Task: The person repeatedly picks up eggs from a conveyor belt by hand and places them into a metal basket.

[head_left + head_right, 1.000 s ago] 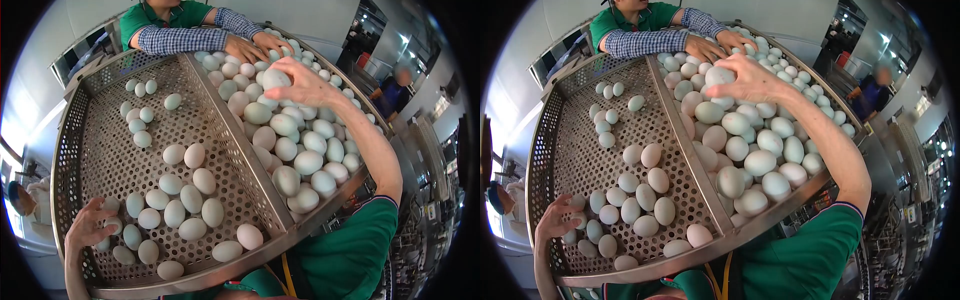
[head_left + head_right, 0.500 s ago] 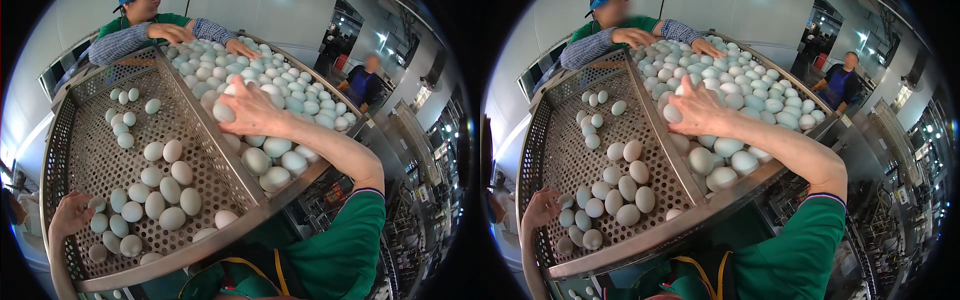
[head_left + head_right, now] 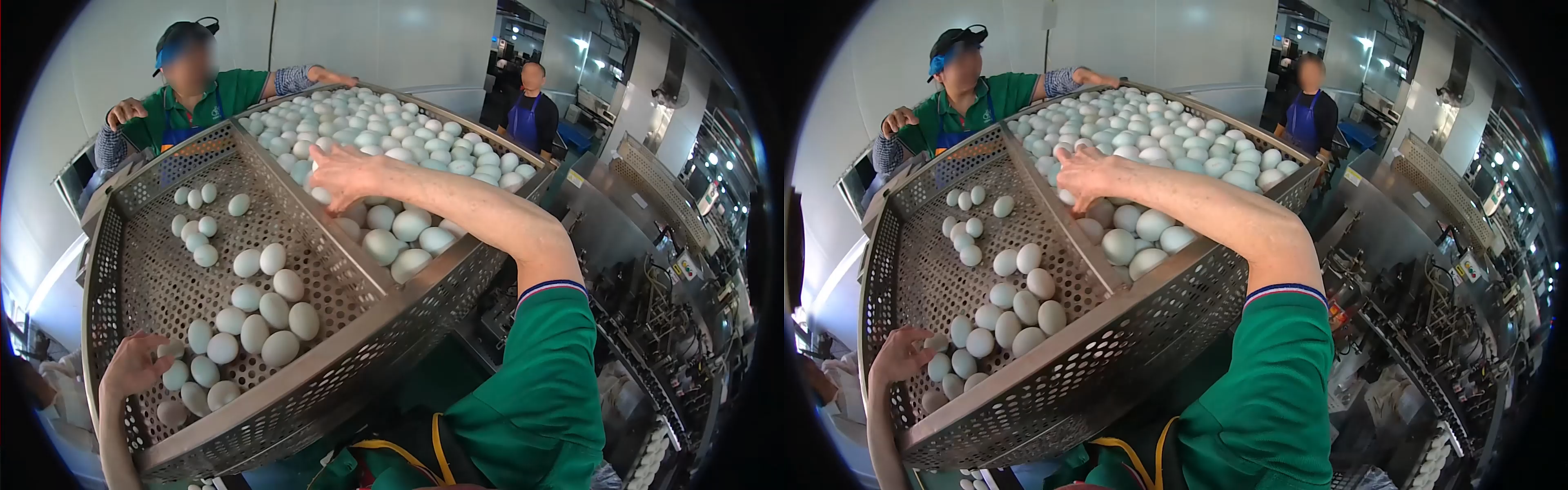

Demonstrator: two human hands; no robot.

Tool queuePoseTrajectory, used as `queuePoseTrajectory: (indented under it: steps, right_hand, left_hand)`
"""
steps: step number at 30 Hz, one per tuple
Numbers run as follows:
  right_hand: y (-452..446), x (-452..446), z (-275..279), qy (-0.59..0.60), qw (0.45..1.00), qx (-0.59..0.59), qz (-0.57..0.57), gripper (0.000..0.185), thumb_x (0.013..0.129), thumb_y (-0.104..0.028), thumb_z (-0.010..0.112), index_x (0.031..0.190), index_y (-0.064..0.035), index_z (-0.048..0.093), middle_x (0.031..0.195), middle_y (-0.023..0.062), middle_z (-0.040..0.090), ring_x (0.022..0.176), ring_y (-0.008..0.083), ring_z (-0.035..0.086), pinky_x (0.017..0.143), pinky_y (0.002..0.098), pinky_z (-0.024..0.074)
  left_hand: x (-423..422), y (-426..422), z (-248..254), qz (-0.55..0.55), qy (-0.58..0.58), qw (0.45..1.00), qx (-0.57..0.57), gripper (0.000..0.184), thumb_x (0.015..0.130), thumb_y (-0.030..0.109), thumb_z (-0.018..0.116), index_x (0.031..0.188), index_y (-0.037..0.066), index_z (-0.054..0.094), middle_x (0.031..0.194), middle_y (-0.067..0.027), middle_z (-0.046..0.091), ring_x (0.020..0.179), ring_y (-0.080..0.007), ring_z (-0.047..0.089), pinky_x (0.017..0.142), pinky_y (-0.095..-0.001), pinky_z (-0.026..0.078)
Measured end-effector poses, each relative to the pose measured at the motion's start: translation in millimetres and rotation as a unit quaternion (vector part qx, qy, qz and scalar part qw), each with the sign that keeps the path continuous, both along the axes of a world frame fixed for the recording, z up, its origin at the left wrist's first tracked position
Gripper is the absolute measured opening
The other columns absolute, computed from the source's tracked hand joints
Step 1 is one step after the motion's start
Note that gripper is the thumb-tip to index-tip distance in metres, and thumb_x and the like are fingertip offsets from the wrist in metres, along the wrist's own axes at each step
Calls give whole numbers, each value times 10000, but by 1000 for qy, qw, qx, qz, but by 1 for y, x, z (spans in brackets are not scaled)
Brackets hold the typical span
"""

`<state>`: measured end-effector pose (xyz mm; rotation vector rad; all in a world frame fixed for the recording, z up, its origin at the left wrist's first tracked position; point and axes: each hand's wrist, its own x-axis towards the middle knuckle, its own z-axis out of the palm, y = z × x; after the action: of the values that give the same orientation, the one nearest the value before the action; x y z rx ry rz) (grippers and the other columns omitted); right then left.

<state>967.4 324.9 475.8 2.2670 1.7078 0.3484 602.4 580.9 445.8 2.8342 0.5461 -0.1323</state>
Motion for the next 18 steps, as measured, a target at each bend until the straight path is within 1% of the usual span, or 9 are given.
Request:
queuePoseTrajectory:
  steps: [6,7,8,9,10,12,14,16,18]
  right_hand:
    - [22,-6,-2,-65,996,-50,-26,460,640,-338,777,1047,-145,687,1179,220,492,1003,369,554,820,473,489]
    - [19,5,-5,-42,998,-52,-6,472,645,-331,775,1077,-164,681,1174,218,509,1042,368,539,868,477,467]
    - [10,27,-15,1,999,9,37,500,655,-321,770,1124,-181,664,1120,189,562,1096,354,509,919,471,427]
    - [9,23,-6,6,998,-5,63,501,674,-317,749,1141,-161,657,1049,165,596,1086,350,505,916,454,423]
    - [4,19,-2,22,998,4,50,504,686,-305,721,1148,-118,650,1006,159,601,1035,322,509,907,441,417]
    - [-1,19,7,87,996,7,0,480,691,-292,696,1097,-38,652,941,138,581,976,295,503,907,399,408]
    - [-25,50,-5,136,982,131,9,414,738,-282,716,1041,-9,651,1001,135,593,1022,276,516,936,360,392]
    - [-51,72,8,196,953,231,-20,415,793,-231,709,1141,-20,632,1193,114,589,1160,236,511,1004,318,366]
    - [-70,30,35,413,837,357,-28,472,856,-220,648,1247,26,553,1274,113,556,1124,154,531,976,279,400]
  left_hand:
    - [3,-20,10,-43,10,999,12,332,768,273,691,1033,74,682,897,-177,642,803,-304,642,779,-398,503]
    - [3,-6,-1,-99,-21,995,20,367,786,306,684,1071,74,670,987,-176,642,946,-318,617,865,-404,476]
    - [3,-1,-7,-130,-64,989,12,335,791,242,687,1071,61,655,930,-193,627,766,-313,637,678,-407,510]
    - [3,8,-12,-125,-47,990,49,362,814,271,668,1101,51,636,950,-201,623,837,-335,624,745,-435,495]
    - [-1,19,-24,-171,-127,968,131,406,833,302,649,1141,40,612,956,-216,622,893,-345,612,783,-453,479]
    - [1,24,-9,-109,-43,990,85,477,849,351,628,1210,42,584,1006,-221,635,945,-364,608,873,-423,481]
    - [0,29,-4,-26,-51,994,94,433,842,324,622,1171,43,617,1113,-209,633,1032,-337,612,899,-426,482]
    - [-4,26,3,36,-102,986,124,403,825,297,630,1142,47,632,1050,-206,655,990,-342,629,875,-433,493]
    - [-5,30,12,36,-168,970,170,387,813,309,641,1102,53,652,973,-190,675,911,-334,653,833,-414,514]
